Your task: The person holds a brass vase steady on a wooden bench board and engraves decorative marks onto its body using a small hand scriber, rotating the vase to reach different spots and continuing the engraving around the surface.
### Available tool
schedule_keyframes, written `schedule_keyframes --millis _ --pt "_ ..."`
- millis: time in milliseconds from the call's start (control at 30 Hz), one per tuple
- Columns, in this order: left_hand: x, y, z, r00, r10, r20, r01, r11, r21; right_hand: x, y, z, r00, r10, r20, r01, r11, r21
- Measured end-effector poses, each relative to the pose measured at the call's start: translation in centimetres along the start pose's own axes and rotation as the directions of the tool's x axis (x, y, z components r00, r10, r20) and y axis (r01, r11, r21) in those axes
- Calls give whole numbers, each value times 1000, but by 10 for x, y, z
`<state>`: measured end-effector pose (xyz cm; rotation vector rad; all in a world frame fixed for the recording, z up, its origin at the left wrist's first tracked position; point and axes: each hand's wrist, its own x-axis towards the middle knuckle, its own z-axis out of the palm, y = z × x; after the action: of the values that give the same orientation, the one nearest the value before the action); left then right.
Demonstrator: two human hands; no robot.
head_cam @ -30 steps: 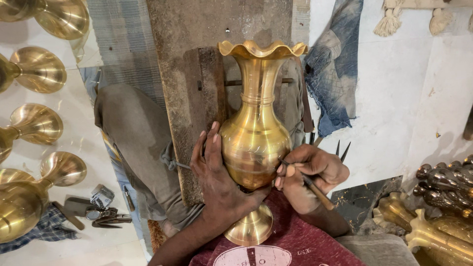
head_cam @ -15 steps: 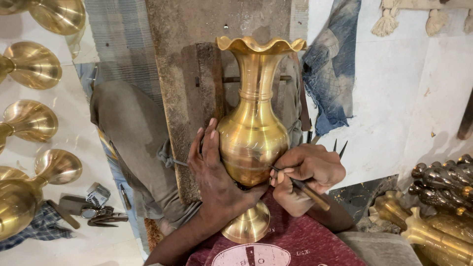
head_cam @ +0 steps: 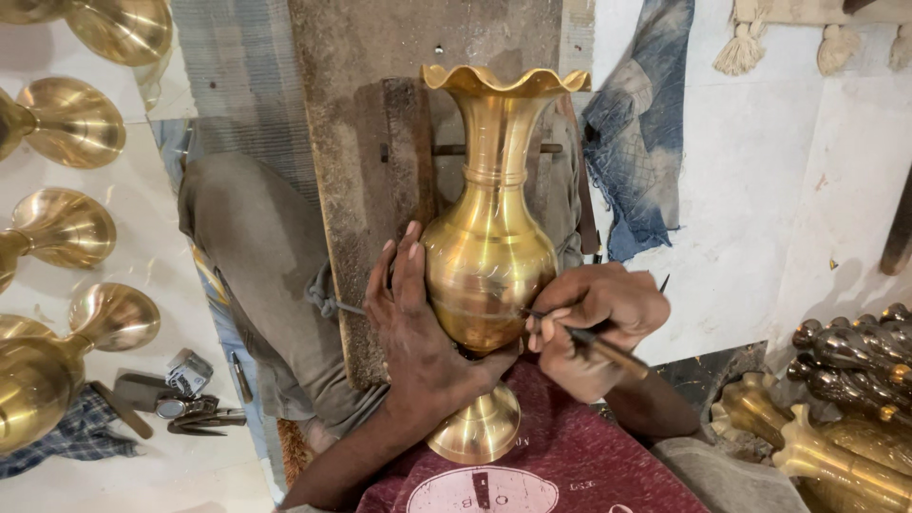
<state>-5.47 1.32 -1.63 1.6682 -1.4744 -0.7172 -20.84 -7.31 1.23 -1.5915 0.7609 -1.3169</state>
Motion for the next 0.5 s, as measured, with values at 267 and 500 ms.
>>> schedule_keyframes --millis 267,500 --pt "-1 -4 -2 1000 2 17 -2 1000 -5 34 14 -34 879 -39 475 66 997 -40" --pt "-1 -7 -6 1000 25 -6 -26 998 -52 69 -16 -20 769 151 621 -8 974 -228"
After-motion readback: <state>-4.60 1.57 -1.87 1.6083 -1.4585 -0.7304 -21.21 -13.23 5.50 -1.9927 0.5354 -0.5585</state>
